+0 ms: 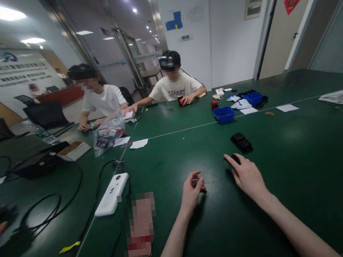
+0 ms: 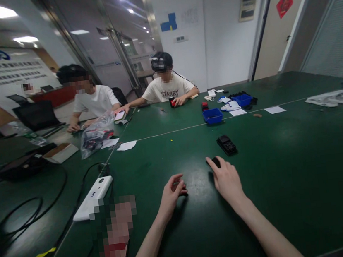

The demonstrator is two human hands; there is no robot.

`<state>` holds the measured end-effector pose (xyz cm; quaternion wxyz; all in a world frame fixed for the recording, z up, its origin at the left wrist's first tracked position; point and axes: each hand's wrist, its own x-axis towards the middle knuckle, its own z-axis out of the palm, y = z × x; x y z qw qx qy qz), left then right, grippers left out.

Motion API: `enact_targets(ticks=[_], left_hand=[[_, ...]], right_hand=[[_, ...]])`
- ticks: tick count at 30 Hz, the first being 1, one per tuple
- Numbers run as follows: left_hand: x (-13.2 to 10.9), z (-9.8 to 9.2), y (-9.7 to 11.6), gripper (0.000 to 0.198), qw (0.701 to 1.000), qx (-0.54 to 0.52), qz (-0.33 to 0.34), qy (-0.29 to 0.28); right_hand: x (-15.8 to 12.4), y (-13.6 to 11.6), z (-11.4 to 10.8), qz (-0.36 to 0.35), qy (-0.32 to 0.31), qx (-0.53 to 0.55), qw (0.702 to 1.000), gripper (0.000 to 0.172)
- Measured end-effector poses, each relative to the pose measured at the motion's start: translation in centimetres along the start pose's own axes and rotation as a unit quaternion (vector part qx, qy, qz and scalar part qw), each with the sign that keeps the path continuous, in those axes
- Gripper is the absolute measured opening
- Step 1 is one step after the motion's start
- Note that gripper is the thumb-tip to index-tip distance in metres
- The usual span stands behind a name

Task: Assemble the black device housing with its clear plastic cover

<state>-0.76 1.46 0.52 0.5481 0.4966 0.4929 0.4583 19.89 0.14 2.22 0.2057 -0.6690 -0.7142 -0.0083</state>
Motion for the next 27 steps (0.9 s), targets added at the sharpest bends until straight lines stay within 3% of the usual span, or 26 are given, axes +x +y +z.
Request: enact_targets(ticks=[5,9,14,18,23,27], left_hand=[[0.1,-0.3,0.1,0.028,1.000,0.023,-0.014,0.005],[0.3,-0.4,0.0,0.026,0.999,0.028,-0.008,0.021],[0.3,-0.4,-0.1,0.027,0.999,0.032,-0.004,0.025],[0.3,-0.4,-0.1,0.026,0.999,0.038,-0.001,0.017],[0.3,-0.3,-0.1,0.025,0.999,0.048,0.005,0.013],[0.3,-0.2,-0.3,0.024,0.998,0.056,-0.002,0.007]], right_hand=[[-1.1,6.2,-1.0,0.051,0.018,-0.184,0.982,0.055],[-1.5,8.2,-0.5,0.066,-0.002,-0.237,0.969,0.059],[-1.3,8.6,0.6,0.080,-0.030,-0.257,0.963,0.061],[-0.1,8.5,0.7,0.100,-0.032,-0.237,0.966,0.051],[4.4,7.1,-0.1,0.084,0.016,-0.199,0.976,0.057],[8.0,6.4,0.4,0.109,0.002,-0.164,0.980,0.059]])
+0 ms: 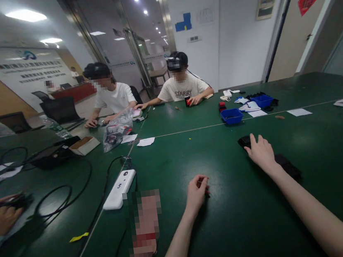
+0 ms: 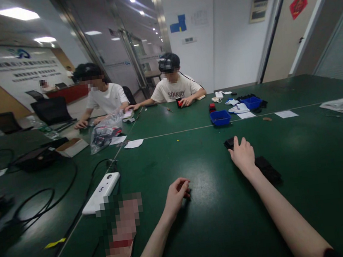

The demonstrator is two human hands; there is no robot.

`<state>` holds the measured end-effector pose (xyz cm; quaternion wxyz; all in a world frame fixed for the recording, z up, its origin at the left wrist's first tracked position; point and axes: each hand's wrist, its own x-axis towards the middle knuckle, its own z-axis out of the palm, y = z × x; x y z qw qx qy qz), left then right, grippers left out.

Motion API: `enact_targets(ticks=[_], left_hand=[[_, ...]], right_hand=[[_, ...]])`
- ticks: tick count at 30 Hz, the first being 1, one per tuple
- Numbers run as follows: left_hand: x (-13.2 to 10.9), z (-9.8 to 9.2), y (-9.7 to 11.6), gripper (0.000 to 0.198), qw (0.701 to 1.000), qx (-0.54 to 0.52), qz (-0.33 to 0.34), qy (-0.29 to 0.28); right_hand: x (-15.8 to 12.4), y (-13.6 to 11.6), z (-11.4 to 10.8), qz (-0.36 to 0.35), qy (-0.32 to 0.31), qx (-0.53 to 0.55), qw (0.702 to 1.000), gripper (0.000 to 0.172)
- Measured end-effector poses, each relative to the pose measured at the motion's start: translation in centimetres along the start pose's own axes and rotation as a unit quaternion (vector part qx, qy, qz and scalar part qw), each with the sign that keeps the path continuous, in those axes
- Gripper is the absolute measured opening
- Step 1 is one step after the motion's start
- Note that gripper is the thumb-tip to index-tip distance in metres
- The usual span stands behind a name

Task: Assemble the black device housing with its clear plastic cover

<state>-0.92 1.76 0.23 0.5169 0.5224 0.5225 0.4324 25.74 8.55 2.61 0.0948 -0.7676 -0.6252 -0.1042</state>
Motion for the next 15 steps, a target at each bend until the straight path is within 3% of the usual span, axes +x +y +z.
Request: enact_targets(ticks=[4,7,15], left_hand=[[0.1,0.1,-0.1,0.023,1.000,0.000,-0.004,-0.004],[0.1,0.1,-0.1,0.024,1.000,0.001,-0.006,-0.005],[0.0,0.1,0.0,0.022,1.000,0.004,-0.002,-0.004]], right_hand=[[0.8,-0.5,1.3,0.021,-0.033,0.025,0.999,0.055],[0.1,-0.6,1.8,0.017,-0.003,0.033,0.999,0.053],[-1.8,-0.8,0.0,-0.005,0.062,0.093,0.994,0.056]])
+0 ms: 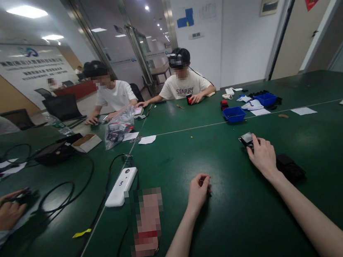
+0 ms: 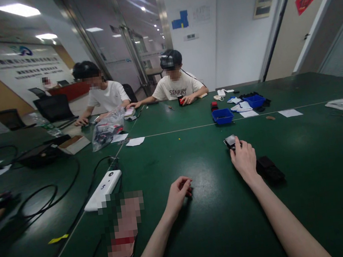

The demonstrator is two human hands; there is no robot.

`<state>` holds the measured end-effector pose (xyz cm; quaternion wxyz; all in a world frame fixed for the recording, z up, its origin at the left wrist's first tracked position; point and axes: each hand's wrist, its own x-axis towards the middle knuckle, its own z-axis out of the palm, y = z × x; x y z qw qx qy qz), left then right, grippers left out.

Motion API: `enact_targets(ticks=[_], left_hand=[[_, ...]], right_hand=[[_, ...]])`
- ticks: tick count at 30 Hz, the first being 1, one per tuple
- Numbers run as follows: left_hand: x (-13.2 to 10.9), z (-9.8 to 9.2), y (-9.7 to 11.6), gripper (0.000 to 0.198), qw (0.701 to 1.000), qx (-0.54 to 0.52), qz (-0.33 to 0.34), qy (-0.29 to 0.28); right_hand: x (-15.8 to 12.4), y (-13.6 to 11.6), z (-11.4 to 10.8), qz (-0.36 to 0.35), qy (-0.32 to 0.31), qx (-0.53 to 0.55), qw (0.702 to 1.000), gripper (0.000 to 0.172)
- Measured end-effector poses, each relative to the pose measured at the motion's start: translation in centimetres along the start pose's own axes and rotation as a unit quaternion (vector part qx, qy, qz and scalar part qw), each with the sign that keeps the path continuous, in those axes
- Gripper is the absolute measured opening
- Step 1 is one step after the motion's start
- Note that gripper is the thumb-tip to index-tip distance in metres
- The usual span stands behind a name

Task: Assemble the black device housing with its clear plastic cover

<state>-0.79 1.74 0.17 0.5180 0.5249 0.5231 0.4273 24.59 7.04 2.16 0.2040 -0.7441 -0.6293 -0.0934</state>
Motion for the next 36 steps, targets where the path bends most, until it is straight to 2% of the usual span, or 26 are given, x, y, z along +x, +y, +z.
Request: enact_targets(ticks=[6,11,13,16,18,22,26,29,31,32,33,34,36], left_hand=[[0.0,0.1,0.1,0.023,1.000,-0.002,0.002,0.004],[0.0,0.1,0.2,0.020,1.000,0.007,-0.001,0.001],[0.0,0.0,0.2,0.020,1.000,0.008,-0.002,0.001],[0.0,0.1,0.2,0.021,1.000,0.007,-0.002,0.004],[0.0,0.1,0.1,0.022,1.000,0.006,-0.002,0.006],[0.0,0.0,0.0,0.021,1.000,0.009,-0.002,0.003],[0.0,0.0,0.2,0.023,1.000,-0.005,-0.002,-0.002],[-0.1,0.0,0.3,0.031,0.999,-0.042,-0.012,0.001],[0.0,0.1,0.3,0.038,0.998,-0.067,-0.015,0.016],[0.0,0.1,0.2,0.041,0.997,-0.077,-0.013,0.026],[0.1,0.1,0.2,0.043,0.996,-0.083,-0.008,0.036],[0.2,0.0,0.1,0.044,0.995,-0.084,-0.002,0.047],[0.3,-0.2,0.0,0.042,0.995,-0.068,0.010,0.068]], right_hand=[[0.0,0.5,0.5,0.027,-0.019,0.003,0.999,0.059],[-0.1,0.7,0.9,0.022,-0.035,0.004,0.999,0.059],[-0.1,0.7,1.1,0.025,-0.035,0.024,0.999,0.059],[0.2,0.8,1.5,0.067,-0.027,0.099,0.992,0.061],[0.4,0.9,1.7,0.112,-0.031,0.179,0.977,0.063],[1.0,1.0,1.9,0.195,-0.062,0.344,0.916,0.063],[0.5,-0.3,1.9,0.219,-0.103,0.414,0.877,0.057],[-1.5,-2.8,1.4,0.213,-0.169,0.502,0.821,0.051],[-3.4,-4.9,0.9,0.223,-0.266,0.641,0.685,0.044],[-4.4,-6.1,0.7,0.223,-0.307,0.676,0.631,0.041],[-5.4,-7.1,0.4,0.217,-0.344,0.697,0.592,0.039],[-6.3,-8.0,0.2,0.207,-0.368,0.708,0.566,0.037],[-7.7,-9.4,0.0,0.185,-0.402,0.712,0.545,0.036]])
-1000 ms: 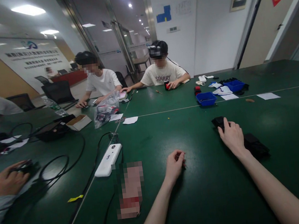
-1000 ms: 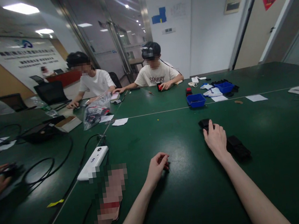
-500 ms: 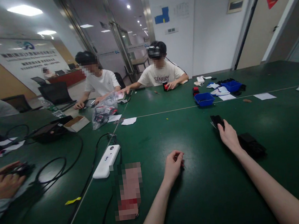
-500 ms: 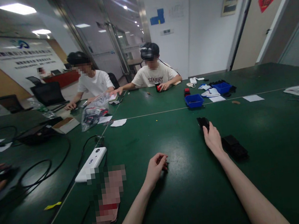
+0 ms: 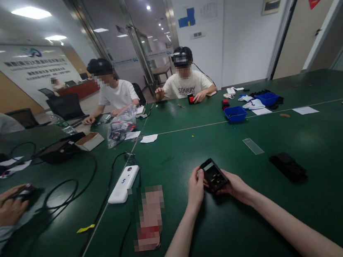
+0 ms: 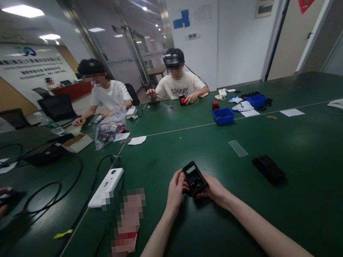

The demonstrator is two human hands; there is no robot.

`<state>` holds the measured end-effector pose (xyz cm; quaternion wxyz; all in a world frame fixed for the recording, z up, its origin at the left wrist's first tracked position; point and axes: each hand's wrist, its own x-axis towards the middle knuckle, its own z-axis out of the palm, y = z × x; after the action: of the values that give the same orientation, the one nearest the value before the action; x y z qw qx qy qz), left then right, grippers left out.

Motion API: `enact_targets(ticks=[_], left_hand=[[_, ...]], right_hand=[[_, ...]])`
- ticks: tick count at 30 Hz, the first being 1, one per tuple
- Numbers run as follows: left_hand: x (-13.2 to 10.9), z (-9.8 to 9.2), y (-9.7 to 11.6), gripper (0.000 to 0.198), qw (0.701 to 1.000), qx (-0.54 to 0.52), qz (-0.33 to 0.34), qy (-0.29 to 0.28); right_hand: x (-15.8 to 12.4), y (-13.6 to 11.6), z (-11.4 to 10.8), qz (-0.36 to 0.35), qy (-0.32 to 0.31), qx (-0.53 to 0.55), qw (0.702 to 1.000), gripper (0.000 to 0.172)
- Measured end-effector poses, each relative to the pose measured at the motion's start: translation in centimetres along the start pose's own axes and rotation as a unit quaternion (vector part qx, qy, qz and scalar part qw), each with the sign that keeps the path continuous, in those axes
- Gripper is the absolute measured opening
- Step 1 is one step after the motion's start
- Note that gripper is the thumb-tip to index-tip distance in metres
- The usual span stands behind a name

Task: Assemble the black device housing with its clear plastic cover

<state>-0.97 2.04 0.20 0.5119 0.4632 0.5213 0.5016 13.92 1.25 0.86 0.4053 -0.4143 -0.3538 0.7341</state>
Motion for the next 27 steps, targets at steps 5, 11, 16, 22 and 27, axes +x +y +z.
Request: enact_targets(ticks=[5,11,16,22,27], left_hand=[[0.2,-0.9,0.3,0.029,0.999,0.041,0.011,0.021],[0.2,-0.9,0.0,0.025,0.995,0.096,0.008,-0.013],[0.0,-0.9,-0.2,0.022,0.985,0.165,0.038,-0.027],[-0.3,-1.3,0.1,0.022,0.982,0.178,0.044,-0.039],[-0.3,-1.3,0.2,0.024,0.984,0.169,0.046,-0.044]], right_hand=[[0.1,1.0,0.4,0.036,-0.069,-0.114,0.990,0.038],[1.3,-1.5,-4.1,-0.176,0.124,-0.461,0.861,0.031],[2.5,-3.9,-10.4,-0.270,0.297,-0.641,0.654,0.043],[3.9,-3.5,-13.6,-0.199,0.318,-0.743,0.555,0.053],[3.0,-2.6,-11.4,-0.203,0.273,-0.765,0.546,0.041]])
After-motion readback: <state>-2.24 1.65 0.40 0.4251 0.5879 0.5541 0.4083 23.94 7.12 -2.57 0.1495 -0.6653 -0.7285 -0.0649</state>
